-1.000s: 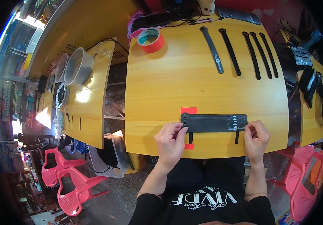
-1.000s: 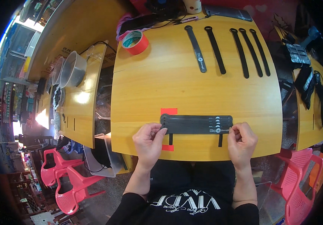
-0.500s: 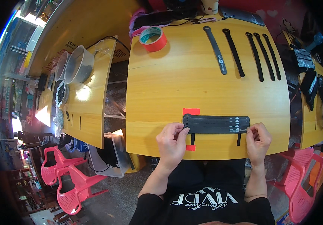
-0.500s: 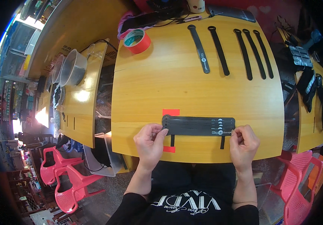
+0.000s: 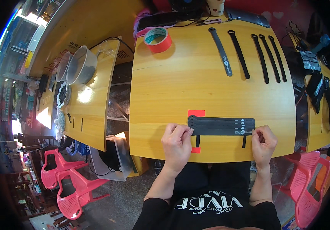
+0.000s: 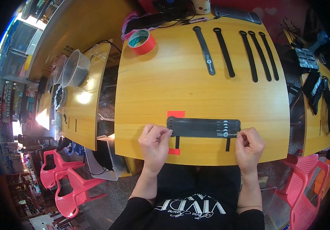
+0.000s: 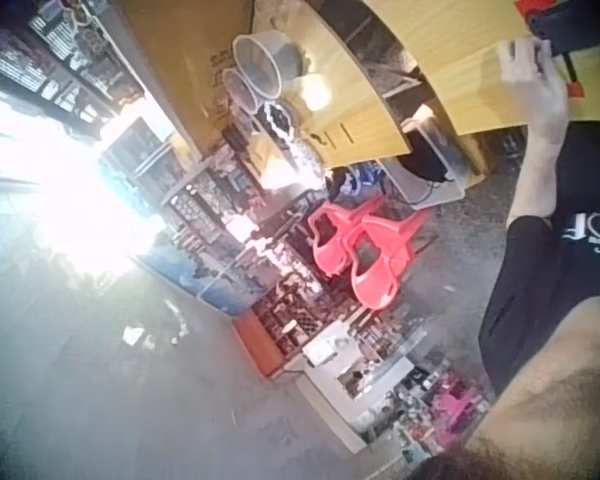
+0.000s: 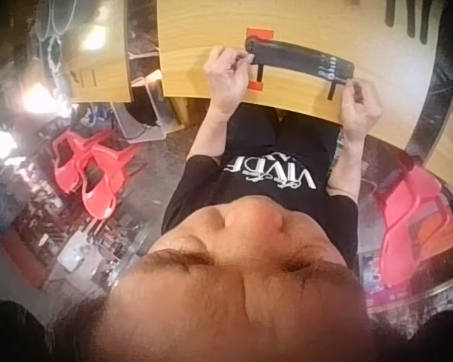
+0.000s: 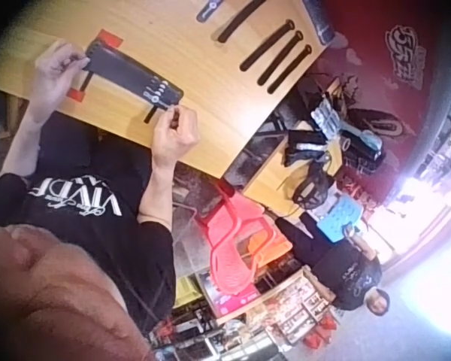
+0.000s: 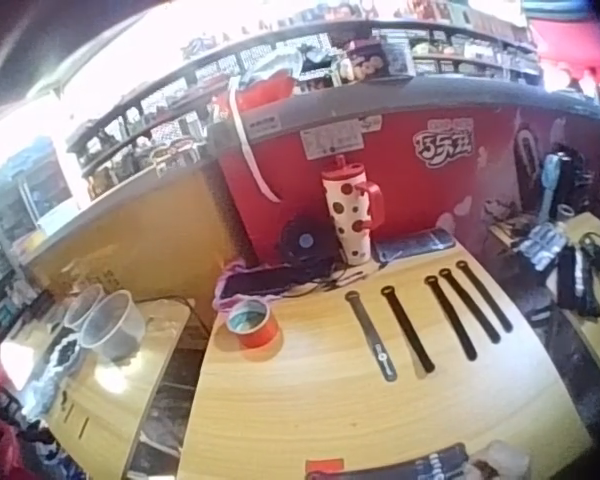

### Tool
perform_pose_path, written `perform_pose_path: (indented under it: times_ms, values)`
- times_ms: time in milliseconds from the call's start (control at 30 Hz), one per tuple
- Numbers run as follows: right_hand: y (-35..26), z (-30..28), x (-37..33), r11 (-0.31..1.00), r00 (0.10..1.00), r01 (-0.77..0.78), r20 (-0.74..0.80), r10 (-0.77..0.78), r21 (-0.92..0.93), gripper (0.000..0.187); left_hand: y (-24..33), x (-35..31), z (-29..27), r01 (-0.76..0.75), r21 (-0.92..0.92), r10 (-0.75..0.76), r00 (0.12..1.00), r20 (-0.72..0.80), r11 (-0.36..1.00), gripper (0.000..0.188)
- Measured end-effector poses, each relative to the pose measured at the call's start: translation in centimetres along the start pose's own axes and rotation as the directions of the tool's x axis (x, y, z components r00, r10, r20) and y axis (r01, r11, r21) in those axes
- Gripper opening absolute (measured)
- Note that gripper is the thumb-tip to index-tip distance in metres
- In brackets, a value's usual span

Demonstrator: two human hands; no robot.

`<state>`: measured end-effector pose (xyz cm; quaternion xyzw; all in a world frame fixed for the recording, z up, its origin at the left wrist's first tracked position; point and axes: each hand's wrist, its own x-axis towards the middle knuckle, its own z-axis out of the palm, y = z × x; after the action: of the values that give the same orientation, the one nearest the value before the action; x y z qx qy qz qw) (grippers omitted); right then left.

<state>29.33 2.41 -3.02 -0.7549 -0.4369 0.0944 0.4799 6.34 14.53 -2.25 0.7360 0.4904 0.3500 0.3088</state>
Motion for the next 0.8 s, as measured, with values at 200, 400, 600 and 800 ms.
perform_pose_path:
  times_ms: [200,400,600,800]
  values:
    - [0.0,-0.5,-0.6,1.000,0.995,-0.026,-0.095,0.027,0.015,0.004,0.4,-1.3,-0.1,-0.109,0.176,0.155,0.948,-0.279,0.978,0.022]
    - [-5.3,3.0,-4.2,0.762,0.841,0.525,0.366,-0.398,-0.378,0.055,2.9,-3.9,-0.2,-0.423,0.465,0.192,0.864,0.465,0.778,0.077]
    - [-2.3,-1.2,-4.8,0.682,0.865,0.483,0.418,-0.277,-0.549,0.068,1.3,-3.9,-1.3,-0.462,0.566,0.186,0.859,0.476,0.682,0.084]
    - [1.7,-4.4,-3.3,0.775,0.952,0.289,0.079,-0.297,-0.561,0.048,-0.3,-3.4,-1.8,-0.467,0.466,0.247,0.854,0.458,0.752,0.084]
